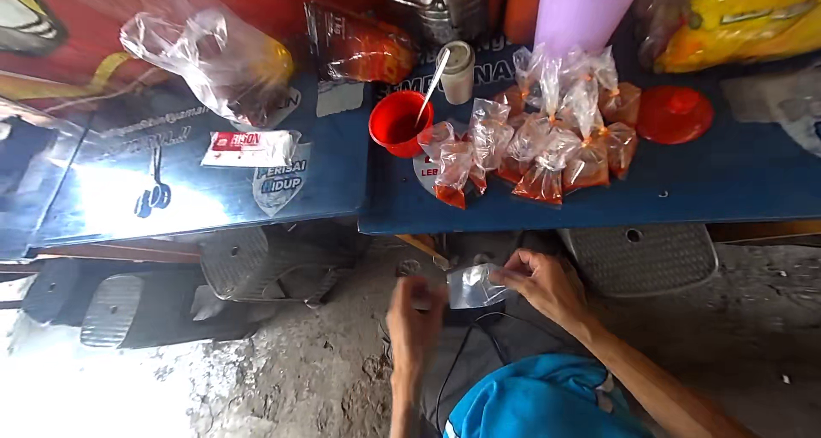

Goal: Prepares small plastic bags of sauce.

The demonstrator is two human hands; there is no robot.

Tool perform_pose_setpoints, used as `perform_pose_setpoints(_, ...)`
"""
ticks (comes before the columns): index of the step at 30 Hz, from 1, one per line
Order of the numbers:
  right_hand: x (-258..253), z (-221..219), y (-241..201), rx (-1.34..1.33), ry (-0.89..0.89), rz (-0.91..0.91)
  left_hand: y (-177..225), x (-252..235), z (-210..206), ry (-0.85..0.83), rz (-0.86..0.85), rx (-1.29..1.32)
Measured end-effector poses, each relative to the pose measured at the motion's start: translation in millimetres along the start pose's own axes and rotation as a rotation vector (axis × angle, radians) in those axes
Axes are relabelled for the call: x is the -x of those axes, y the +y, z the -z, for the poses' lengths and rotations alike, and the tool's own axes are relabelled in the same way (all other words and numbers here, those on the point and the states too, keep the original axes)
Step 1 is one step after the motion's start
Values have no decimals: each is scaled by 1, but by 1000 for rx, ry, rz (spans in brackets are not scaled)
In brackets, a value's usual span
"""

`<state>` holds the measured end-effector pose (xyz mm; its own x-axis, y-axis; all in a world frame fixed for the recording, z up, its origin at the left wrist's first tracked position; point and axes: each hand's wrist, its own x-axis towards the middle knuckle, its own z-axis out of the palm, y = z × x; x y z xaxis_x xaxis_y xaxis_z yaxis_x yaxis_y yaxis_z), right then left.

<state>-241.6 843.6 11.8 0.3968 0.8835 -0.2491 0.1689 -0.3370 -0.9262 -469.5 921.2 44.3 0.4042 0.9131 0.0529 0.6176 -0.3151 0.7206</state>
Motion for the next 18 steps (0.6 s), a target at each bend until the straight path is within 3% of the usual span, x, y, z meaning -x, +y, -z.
perform_pose_setpoints(3, 4, -12, 0, 12, -103, -30, 12, 12, -34, -202, -26, 340)
perform_pose_setpoints(7, 7, -11, -2, -243, -268, -90, -3, 12, -62, -166, -3, 505)
perform_pose_setpoints(12, 9, -3, 4, -281, -255, -116, -10, 16, -68, -79, 30, 454)
perform_pose_setpoints(18, 11, -13, 3, -464, -251, -227, -5, 20, -77, -25, 100, 180)
